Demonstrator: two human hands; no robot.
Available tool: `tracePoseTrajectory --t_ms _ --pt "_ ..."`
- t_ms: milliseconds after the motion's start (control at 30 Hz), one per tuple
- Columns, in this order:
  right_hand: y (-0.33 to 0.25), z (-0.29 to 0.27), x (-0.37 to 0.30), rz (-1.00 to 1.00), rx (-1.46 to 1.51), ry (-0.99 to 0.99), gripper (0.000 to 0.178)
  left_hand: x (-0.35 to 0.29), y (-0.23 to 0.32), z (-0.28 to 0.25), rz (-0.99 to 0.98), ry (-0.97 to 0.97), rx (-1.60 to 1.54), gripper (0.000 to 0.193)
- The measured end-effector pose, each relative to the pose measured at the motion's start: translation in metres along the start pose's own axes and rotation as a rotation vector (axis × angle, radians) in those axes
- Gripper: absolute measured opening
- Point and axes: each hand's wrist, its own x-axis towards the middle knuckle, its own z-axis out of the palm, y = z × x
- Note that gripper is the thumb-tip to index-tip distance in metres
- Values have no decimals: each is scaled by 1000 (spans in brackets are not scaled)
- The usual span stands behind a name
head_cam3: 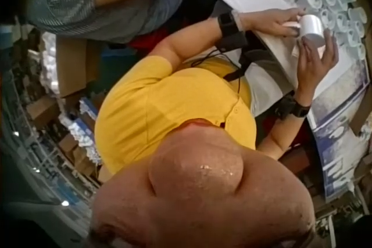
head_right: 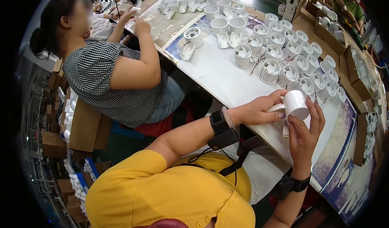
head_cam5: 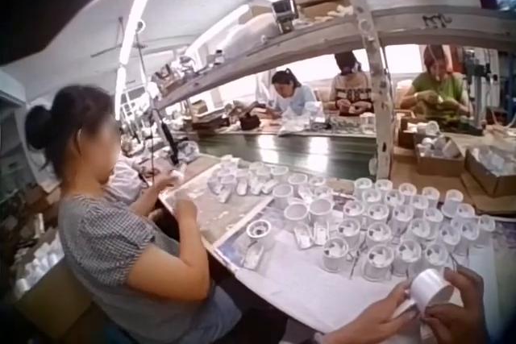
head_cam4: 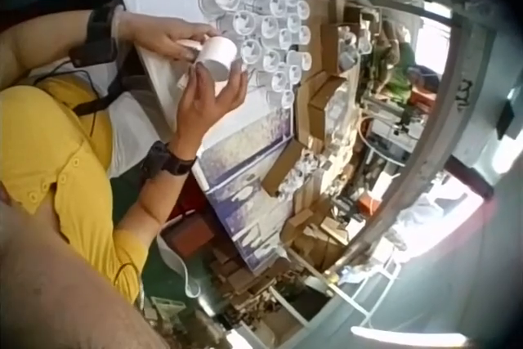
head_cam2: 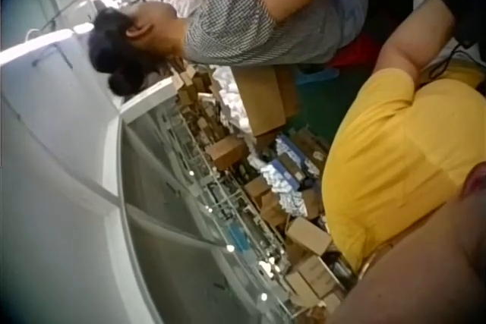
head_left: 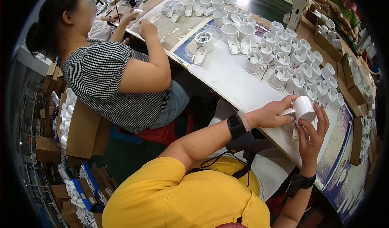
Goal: Assembling small wires and components into white plastic circular housings at a factory workstation.
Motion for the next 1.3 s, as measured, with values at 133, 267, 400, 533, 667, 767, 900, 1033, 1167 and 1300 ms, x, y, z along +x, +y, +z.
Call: tracePoseTrajectory --t_ms 133,267,400,533,667,767,900,1033,1167,1300 --pt "1 -3 5 -98 -72 -51 12 -1 1 -2 -36 -10 48 64" --pt "4 -2 3 -32 19 -96 11 -2 1 -1 -40 -15 58 64" --pt "3 1 -2 46 68 -35 11 0 2 2 -44 -18 22 63" --pt "2 1 0 9 55 -51 12 -3 -4 -1 -21 3 127 63" --pt "3 -1 5 -46 49 -83 12 -3 -3 -4 -151 -27 -57 62" --pt "7 -2 4 -19 69 -53 13 1 -2 0 -121 -42 -48 61" --pt "4 5 3 13 129 -22 16 0 1 -1 -99 -42 -54 59" --pt "5 -2 7 -7 114 -59 18 -1 2 0 -134 -45 -123 56" --pt "10 0 7 -1 174 -76 19 -2 1 1 -169 -30 -142 56" --pt "8 -4 5 -6 152 -45 19 1 -1 3 -178 -11 -136 57"
